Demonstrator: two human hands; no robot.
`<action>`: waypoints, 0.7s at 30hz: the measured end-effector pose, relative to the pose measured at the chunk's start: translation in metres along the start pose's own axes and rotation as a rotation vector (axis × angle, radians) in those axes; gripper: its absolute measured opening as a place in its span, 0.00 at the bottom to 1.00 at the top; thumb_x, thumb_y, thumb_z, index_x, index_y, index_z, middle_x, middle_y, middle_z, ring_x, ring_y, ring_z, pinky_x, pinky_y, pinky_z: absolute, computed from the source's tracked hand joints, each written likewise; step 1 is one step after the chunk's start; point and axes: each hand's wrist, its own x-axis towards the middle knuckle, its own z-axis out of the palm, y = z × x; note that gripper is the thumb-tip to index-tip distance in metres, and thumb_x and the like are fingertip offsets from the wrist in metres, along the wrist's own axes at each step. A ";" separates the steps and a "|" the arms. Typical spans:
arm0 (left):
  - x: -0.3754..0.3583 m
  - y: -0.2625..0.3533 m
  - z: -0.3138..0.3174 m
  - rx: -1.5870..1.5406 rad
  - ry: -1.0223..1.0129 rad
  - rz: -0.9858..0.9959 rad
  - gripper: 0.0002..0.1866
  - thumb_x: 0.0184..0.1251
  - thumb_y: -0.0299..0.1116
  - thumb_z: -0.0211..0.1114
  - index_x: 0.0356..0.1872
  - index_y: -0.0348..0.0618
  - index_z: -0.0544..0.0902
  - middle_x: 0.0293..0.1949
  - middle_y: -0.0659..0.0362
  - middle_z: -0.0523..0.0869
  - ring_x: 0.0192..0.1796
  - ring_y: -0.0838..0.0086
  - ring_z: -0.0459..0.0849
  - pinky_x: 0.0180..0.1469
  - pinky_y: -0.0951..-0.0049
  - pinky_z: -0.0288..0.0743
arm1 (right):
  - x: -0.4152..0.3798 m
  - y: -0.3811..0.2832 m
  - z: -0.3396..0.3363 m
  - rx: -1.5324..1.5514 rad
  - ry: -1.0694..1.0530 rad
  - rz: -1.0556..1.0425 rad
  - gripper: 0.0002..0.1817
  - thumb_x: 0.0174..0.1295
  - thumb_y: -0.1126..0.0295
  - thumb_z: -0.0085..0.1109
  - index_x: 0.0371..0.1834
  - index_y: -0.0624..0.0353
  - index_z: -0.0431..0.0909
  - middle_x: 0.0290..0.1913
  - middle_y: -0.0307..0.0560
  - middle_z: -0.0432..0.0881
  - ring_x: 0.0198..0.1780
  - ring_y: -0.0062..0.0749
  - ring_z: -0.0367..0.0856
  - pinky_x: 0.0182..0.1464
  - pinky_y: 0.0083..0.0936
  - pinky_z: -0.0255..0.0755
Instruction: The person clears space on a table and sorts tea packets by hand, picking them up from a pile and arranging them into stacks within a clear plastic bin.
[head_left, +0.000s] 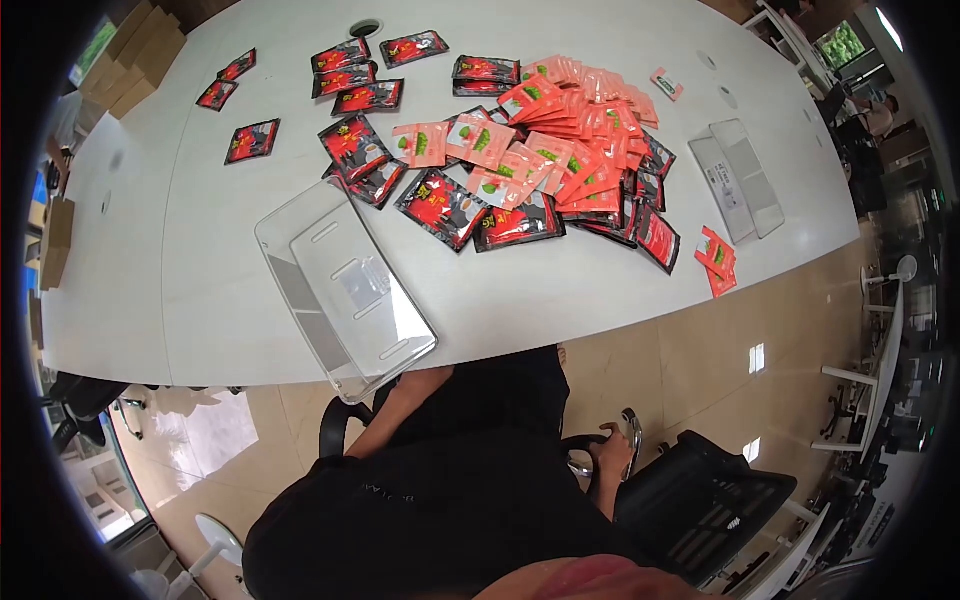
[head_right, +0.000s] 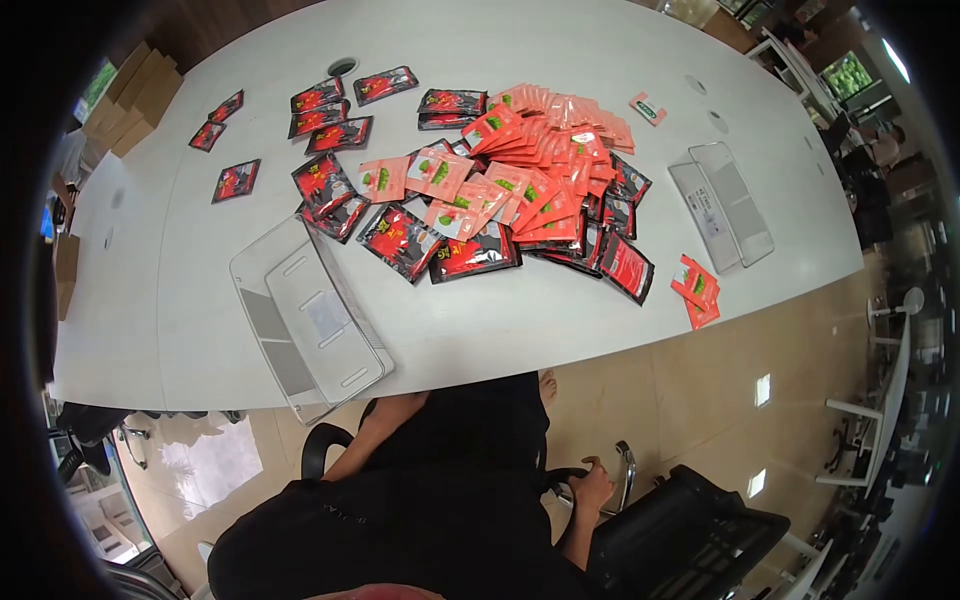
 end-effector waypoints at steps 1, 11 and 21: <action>0.013 0.008 -0.009 0.003 0.000 -0.005 0.12 0.65 0.35 0.69 0.43 0.38 0.84 0.36 0.49 0.85 0.41 0.54 0.85 0.45 0.54 0.78 | 0.006 0.004 0.003 -0.069 -0.054 -0.044 0.29 0.44 0.61 0.76 0.54 0.45 0.83 0.47 0.54 0.89 0.52 0.51 0.87 0.57 0.39 0.78; 0.053 0.052 0.027 -0.955 -0.341 -0.212 0.14 0.73 0.42 0.68 0.38 0.41 0.81 0.29 0.60 0.81 0.31 0.72 0.79 0.36 0.67 0.74 | 0.007 -0.123 -0.205 0.781 -0.232 -0.921 0.09 0.69 0.70 0.62 0.47 0.60 0.87 0.43 0.51 0.89 0.47 0.41 0.85 0.53 0.33 0.75; 0.060 0.028 0.015 -0.561 -0.132 -0.245 0.12 0.72 0.40 0.69 0.39 0.41 0.82 0.31 0.61 0.82 0.33 0.73 0.80 0.38 0.67 0.75 | -0.053 -0.188 -0.328 1.666 -0.876 -1.997 0.24 0.78 0.57 0.43 0.30 0.64 0.78 0.27 0.60 0.83 0.18 0.39 0.81 0.19 0.30 0.77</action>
